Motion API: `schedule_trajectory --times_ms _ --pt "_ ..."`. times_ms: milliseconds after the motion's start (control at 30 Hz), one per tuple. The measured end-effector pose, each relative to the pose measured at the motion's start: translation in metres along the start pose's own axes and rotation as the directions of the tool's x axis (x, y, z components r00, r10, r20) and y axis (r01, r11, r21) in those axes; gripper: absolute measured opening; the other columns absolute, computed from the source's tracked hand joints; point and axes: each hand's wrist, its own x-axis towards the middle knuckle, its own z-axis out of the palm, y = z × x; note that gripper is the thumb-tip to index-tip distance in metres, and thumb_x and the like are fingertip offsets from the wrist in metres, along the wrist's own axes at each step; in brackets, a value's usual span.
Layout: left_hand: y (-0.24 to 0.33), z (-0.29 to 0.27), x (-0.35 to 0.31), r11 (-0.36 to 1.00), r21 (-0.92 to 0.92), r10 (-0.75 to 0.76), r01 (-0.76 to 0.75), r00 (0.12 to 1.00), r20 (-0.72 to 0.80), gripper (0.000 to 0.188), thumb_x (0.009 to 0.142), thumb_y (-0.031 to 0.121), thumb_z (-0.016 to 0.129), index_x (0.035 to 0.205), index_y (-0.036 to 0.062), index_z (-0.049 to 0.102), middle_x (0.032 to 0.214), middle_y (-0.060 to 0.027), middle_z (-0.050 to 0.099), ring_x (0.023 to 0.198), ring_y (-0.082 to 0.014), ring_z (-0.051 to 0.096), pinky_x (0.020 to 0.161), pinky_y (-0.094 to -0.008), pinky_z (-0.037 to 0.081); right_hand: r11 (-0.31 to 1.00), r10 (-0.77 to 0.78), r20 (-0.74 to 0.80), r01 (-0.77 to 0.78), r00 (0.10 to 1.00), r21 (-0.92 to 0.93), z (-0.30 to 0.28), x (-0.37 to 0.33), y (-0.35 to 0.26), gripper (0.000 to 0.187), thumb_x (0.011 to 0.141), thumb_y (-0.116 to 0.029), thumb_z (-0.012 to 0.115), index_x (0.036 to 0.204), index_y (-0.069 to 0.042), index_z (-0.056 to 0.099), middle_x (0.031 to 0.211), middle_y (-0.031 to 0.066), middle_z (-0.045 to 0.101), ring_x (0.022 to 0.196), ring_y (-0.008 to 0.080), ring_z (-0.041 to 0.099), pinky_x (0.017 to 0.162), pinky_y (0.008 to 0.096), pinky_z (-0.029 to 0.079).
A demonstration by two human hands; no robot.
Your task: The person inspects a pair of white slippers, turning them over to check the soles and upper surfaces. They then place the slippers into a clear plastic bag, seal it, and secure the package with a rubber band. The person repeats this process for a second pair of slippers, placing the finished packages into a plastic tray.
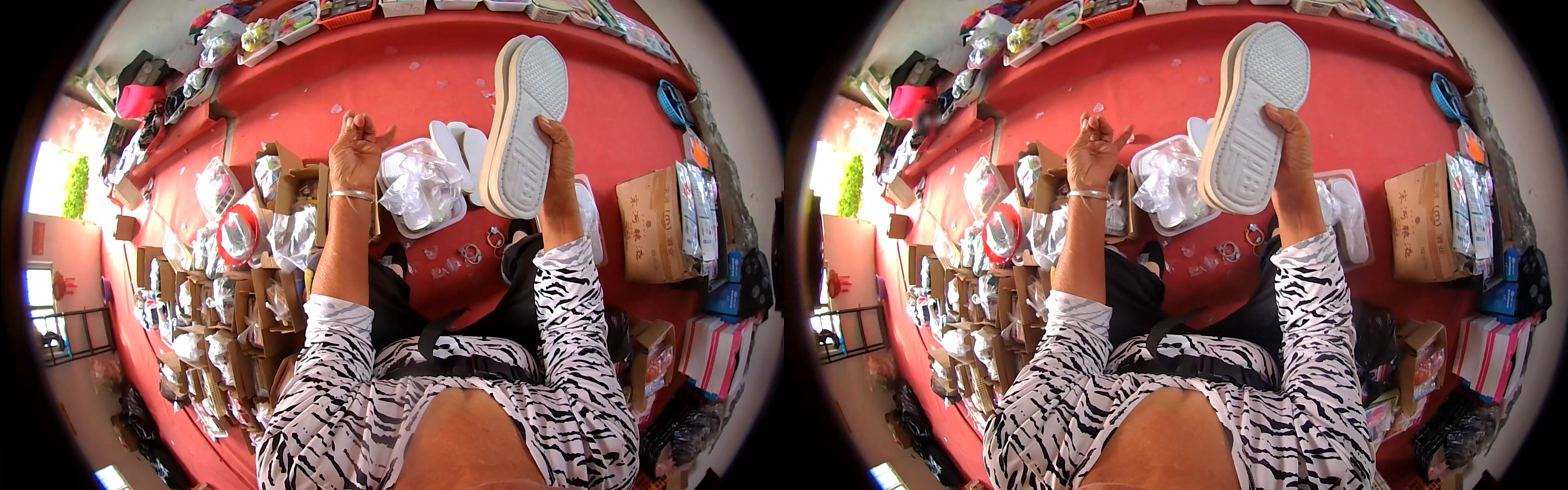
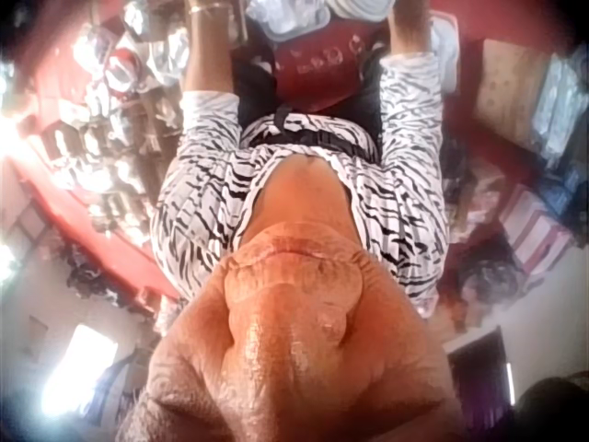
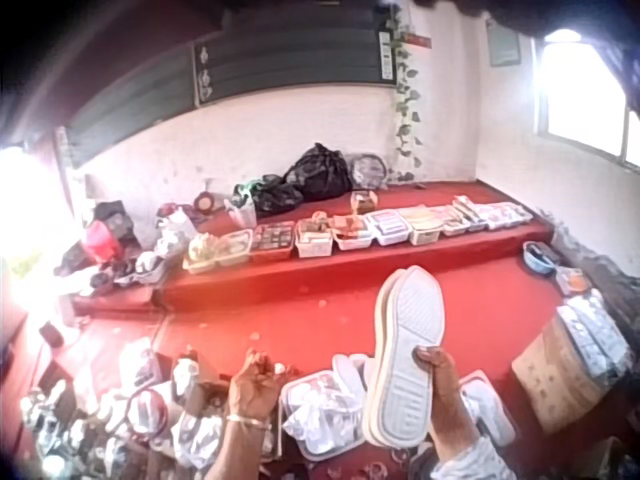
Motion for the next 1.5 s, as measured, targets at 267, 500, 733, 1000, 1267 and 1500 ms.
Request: schedule_trajectory --times_ms 267,500,733,1000,1267,1500 --pt "-0.001 -0.002 0.005 0.997 0.012 0.078 -0.078 0.997 -0.009 0.015 0.088 0.005 0.056 0.102 0.0013 0.054 0.081 -0.0083 0.063 0.083 -0.0212 0.060 0.084 -0.0381 0.050 0.999 0.040 0.029 -0.040 0.999 -0.012 0.005 -0.007 -0.002 0.044 0.081 -0.018 0.053 0.117 0.007 0.049 0.099 0.0221 0.063 0.079 0.0285 0.067 0.065 0.0383 0.060" --pt "-0.009 -0.006 0.005 0.997 0.075 0.017 -0.018 1.000 0.012 0.016 0.087 0.006 0.057 0.102 0.0018 0.054 0.081 -0.0085 0.062 0.084 -0.0204 0.059 0.085 -0.0357 0.048 0.987 -0.041 0.184 0.011 0.982 0.159 -0.011 0.000 0.002 0.059 0.080 -0.030 0.056 0.127 0.004 0.043 0.120 0.0260 0.052 0.109 0.0338 0.055 0.096 0.0480 0.044" --pt "-0.024 0.003 -0.002 0.997 0.030 -0.076 0.074 0.996 0.055 0.017 0.086 0.003 0.056 0.103 0.0000 0.053 0.082 -0.0092 0.062 0.084 -0.0213 0.060 0.087 -0.0371 0.048 0.991 -0.136 0.150 0.136 0.979 0.012 -0.003 -0.002 0.006 0.069 0.078 -0.033 0.057 0.134 0.002 0.036 0.125 0.0246 0.049 0.118 0.0363 0.049 0.100 0.0530 0.038" --pt "-0.007 0.014 -0.006 0.983 -0.180 -0.015 0.040 0.991 0.136 0.017 0.086 0.000 0.055 0.102 0.0008 0.053 0.082 -0.0107 0.063 0.087 -0.0229 0.061 0.089 -0.0402 0.049 0.991 -0.119 0.197 0.105 0.973 0.081 -0.021 0.002 0.002 0.068 0.079 -0.034 0.054 0.133 0.003 0.036 0.124 0.0250 0.050 0.117 0.0361 0.049 0.104 0.0565 0.028" --pt "-0.006 0.013 -0.002 0.987 -0.159 0.017 -0.001 0.995 0.100 0.018 0.086 -0.001 0.055 0.103 0.0008 0.053 0.083 -0.0104 0.063 0.086 -0.0223 0.061 0.089 -0.0391 0.049 0.986 -0.146 0.308 0.111 0.940 0.127 -0.022 0.008 0.001 0.054 0.080 -0.039 0.055 0.123 -0.006 0.051 0.114 0.0180 0.060 0.111 0.0311 0.054 0.104 0.0578 0.024" --pt "-0.009 0.011 -0.001 0.990 -0.139 0.003 0.007 0.998 0.069 0.019 0.085 0.000 0.056 0.104 0.0007 0.053 0.084 -0.0096 0.062 0.088 -0.0216 0.060 0.089 -0.0385 0.049 0.989 -0.145 0.228 0.135 0.963 0.058 -0.019 0.005 0.001 0.056 0.077 -0.040 0.057 0.121 -0.004 0.052 0.110 0.0173 0.062 0.106 0.0296 0.058 0.102 0.0581 0.027"
